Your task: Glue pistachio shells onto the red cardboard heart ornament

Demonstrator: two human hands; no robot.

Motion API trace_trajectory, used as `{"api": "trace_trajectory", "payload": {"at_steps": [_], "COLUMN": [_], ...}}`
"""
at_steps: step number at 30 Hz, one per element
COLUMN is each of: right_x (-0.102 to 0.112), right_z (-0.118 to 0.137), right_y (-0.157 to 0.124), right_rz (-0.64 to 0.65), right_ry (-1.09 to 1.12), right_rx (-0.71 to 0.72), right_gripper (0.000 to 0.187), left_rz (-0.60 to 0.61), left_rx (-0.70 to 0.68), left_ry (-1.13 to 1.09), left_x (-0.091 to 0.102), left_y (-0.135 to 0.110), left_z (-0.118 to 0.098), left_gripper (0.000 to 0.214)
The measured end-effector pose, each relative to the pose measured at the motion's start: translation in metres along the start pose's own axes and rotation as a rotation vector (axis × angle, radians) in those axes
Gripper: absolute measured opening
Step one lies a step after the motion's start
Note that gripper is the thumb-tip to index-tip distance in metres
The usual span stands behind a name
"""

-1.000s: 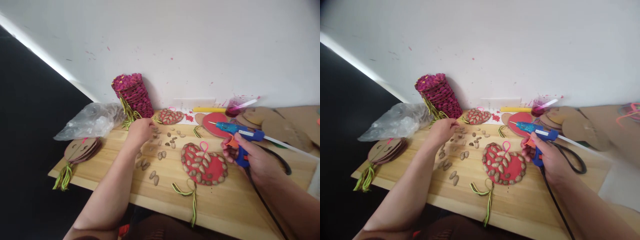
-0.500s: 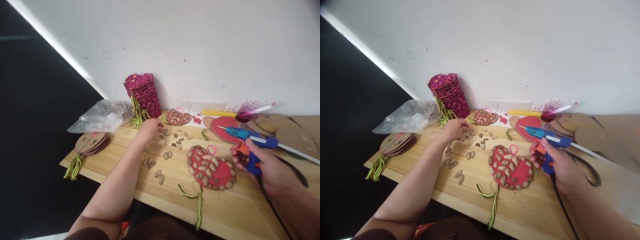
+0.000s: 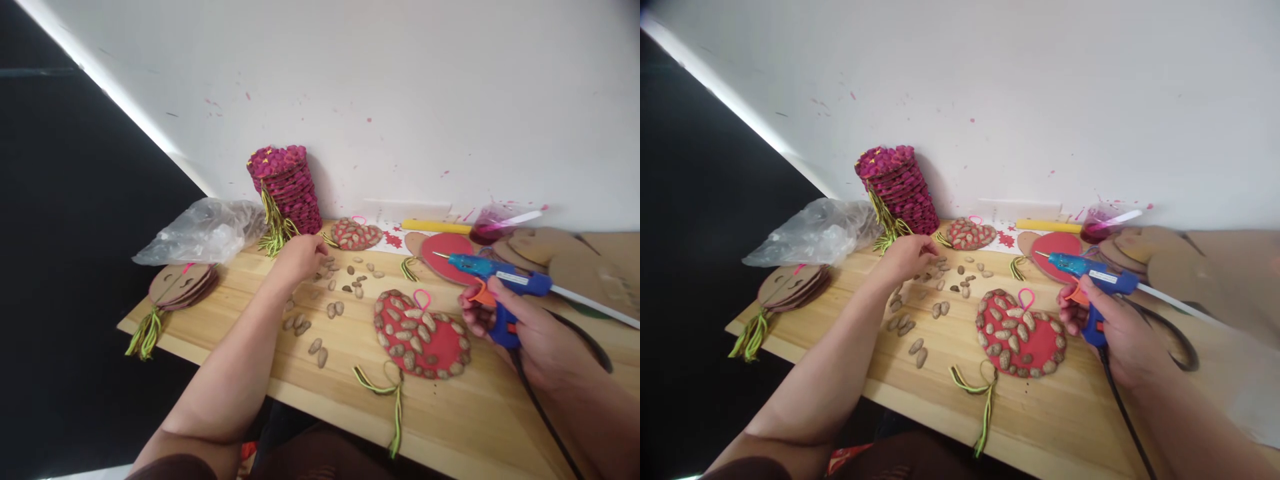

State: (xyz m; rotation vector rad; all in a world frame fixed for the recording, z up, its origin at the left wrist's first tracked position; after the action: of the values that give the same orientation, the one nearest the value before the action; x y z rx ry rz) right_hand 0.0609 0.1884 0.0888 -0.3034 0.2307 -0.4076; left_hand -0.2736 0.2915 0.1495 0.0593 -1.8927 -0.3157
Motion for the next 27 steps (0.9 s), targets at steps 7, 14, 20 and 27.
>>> {"api": "trace_trajectory", "payload": {"at_steps": [7,14,20,27], "right_x": [0.002,-0.003,-0.003,-0.001], "right_z": [0.0,0.005,0.006,0.012], "right_y": [0.0,-0.002,-0.002,0.002], "right_rz": [-0.016,-0.031,-0.023,-0.007], "right_ry": [-0.011,-0.019,-0.028,-0.037], "right_rx": [-0.002,-0.003,0.012,0.116], "right_gripper": [0.034,0.039,0.034,0.037], "left_rz": [-0.019,-0.021,-0.216,-0.307], "left_rx": [-0.051,-0.02,-0.047,-0.021], "left_ry": [0.004,0.004,-0.12,-0.327], "left_x": [-0.011,-0.015,0.007,0.026], "left_y": [0.002,0.004,0.003,0.0], "left_z": [-0.009,-0.002,-0.005,-0.011], "left_gripper": [0.021,0.021,0.022,0.039]}}
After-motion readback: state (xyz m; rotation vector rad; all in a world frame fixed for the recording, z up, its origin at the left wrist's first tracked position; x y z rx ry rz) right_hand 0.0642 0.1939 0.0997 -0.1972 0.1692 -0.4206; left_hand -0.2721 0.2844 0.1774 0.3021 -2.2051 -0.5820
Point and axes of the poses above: each hand's wrist, its own y-axis towards the middle knuckle, its own x-axis out of the back of the hand, z = x × y, the point moved 8 cm from there along y, towards the middle knuckle, and after that the axes turned 12 degrees about -z, right-handed, at the moved point
